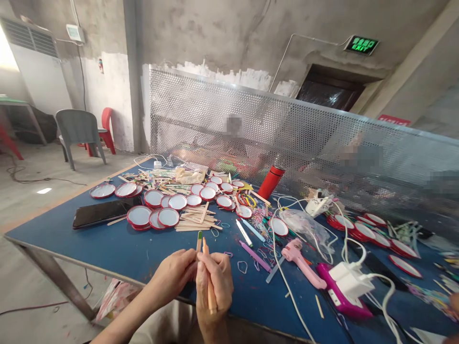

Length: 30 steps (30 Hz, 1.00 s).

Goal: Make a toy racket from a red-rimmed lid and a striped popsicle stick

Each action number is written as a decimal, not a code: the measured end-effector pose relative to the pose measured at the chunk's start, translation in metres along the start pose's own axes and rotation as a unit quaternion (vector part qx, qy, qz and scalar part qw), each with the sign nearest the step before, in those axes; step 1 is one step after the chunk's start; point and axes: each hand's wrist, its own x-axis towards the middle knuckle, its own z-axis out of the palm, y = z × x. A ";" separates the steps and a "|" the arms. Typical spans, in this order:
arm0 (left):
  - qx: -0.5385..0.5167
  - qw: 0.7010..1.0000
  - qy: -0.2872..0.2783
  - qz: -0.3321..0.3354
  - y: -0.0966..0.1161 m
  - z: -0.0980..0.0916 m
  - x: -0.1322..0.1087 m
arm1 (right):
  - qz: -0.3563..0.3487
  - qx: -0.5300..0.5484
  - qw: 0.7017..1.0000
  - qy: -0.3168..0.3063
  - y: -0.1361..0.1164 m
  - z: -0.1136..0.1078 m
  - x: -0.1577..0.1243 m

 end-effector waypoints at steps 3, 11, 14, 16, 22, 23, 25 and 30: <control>-0.024 1.000 0.009 -0.004 0.001 0.000 -0.001 | 0.053 -0.003 0.997 0.048 0.003 0.005 -0.005; -0.012 1.000 0.001 -0.007 0.000 -0.001 0.001 | -0.004 -0.035 0.999 0.036 0.003 0.008 0.001; -0.023 1.000 -0.001 -0.006 0.000 -0.001 0.001 | -0.014 -0.048 0.998 0.032 0.003 0.008 0.001; -0.036 0.999 0.004 -0.004 0.000 -0.001 0.001 | -0.005 -0.054 0.998 0.041 0.003 0.008 -0.001; -0.061 0.998 0.014 -0.009 -0.001 0.000 0.000 | 0.005 -0.050 0.997 0.050 0.004 0.007 -0.004; -0.065 0.998 0.017 -0.008 -0.001 0.000 0.000 | 0.000 -0.051 0.998 0.047 0.004 0.007 -0.003; -0.071 0.997 0.021 -0.006 -0.003 0.001 0.001 | -0.009 -0.056 0.997 0.046 0.005 0.008 -0.003; -0.078 0.997 0.022 -0.004 -0.004 0.003 0.001 | 0.015 -0.045 0.997 0.054 0.006 0.008 -0.005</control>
